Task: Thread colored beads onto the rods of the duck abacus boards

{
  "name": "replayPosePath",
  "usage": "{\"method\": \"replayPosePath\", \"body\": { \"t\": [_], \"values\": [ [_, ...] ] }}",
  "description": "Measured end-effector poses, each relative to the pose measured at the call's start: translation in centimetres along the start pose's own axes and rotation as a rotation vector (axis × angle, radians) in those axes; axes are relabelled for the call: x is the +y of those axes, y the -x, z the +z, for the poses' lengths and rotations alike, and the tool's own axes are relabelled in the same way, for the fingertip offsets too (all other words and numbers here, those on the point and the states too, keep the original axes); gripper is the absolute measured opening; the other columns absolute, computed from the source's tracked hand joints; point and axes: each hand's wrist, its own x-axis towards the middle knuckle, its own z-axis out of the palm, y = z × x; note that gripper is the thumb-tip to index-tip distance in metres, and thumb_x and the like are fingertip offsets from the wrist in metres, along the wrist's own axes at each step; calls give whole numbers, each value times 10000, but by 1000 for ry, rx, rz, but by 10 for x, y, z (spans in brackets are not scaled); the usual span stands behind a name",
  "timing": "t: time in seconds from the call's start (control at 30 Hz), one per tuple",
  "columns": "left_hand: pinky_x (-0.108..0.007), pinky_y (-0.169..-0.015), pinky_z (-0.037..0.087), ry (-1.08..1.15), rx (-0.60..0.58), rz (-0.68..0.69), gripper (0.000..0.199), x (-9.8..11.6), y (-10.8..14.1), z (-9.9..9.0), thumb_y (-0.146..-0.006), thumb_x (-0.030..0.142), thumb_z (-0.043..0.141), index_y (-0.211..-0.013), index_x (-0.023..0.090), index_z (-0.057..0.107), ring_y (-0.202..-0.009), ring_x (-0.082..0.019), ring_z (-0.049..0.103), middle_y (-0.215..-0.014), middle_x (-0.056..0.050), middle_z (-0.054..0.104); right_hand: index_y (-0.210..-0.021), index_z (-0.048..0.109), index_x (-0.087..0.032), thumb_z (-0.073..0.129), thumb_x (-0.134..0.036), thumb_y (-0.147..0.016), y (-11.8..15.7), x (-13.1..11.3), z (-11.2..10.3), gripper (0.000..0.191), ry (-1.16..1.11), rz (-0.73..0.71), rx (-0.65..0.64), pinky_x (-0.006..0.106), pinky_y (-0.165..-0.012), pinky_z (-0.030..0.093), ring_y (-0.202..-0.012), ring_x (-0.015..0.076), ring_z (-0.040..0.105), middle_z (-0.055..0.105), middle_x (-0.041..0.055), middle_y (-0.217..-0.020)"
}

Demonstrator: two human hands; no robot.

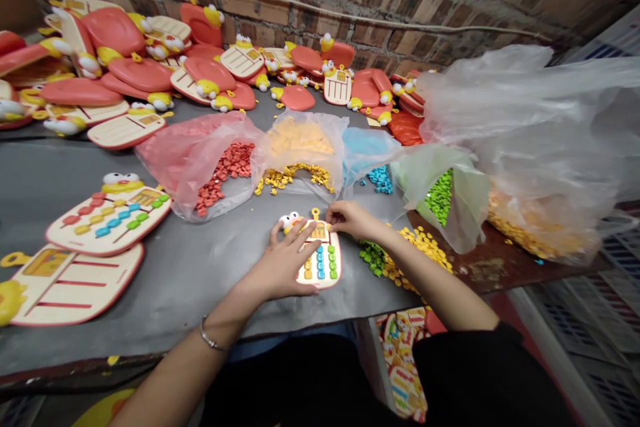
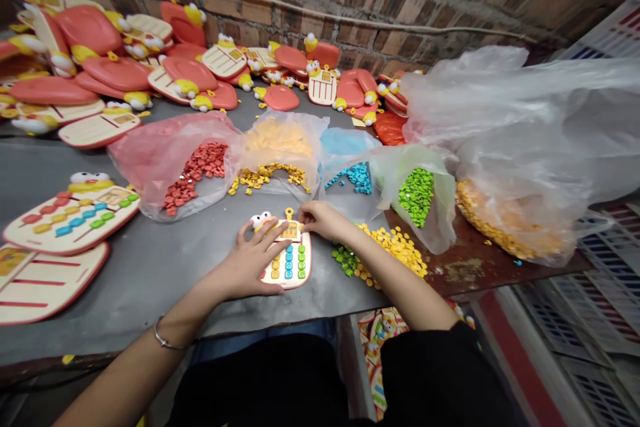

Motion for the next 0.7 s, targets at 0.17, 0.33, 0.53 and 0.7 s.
{"method": "replayPosePath", "body": {
  "t": [0.17, 0.33, 0.53, 0.7],
  "values": [
    [-596, -1113, -62, 2, -10, -10, 917, 1, -1, 0, -723, 719, 637, -1465, 247, 377, -1453, -379, 113, -1598, -123, 186, -746, 681, -163, 762, -50, -641, -35, 2, -16, 174, 68, -5, -334, 202, -540, 408, -576, 118, 587, 672, -30, -629],
    [-609, -1114, -55, 16, -24, -14, 915, 1, -2, 1, -714, 726, 642, -1454, 243, 403, -1443, -406, 130, -1589, -138, 210, -619, 670, -135, 789, -29, -579, -54, -5, -17, 164, 268, -36, -432, 204, -526, 333, -497, 80, 484, 596, -64, -516],
    [-618, -1111, -53, 30, -17, -19, 931, 3, -2, -1, -690, 722, 666, -1445, 243, 406, -1446, -400, 131, -1594, -137, 195, -630, 663, -128, 781, -32, -602, -48, -3, -16, 155, 287, -16, -398, 203, -517, 322, -519, 86, 488, 595, -53, -536],
    [-629, -1106, -34, 29, 3, -7, 954, 3, 0, 0, -691, 696, 683, -1467, 246, 360, -1454, -376, 132, -1595, -155, 177, -705, 646, -149, 750, -133, -702, -26, 1, -14, 106, 92, 34, -310, 204, -514, 360, -562, 112, 529, 614, -34, -608]
  ]
}}
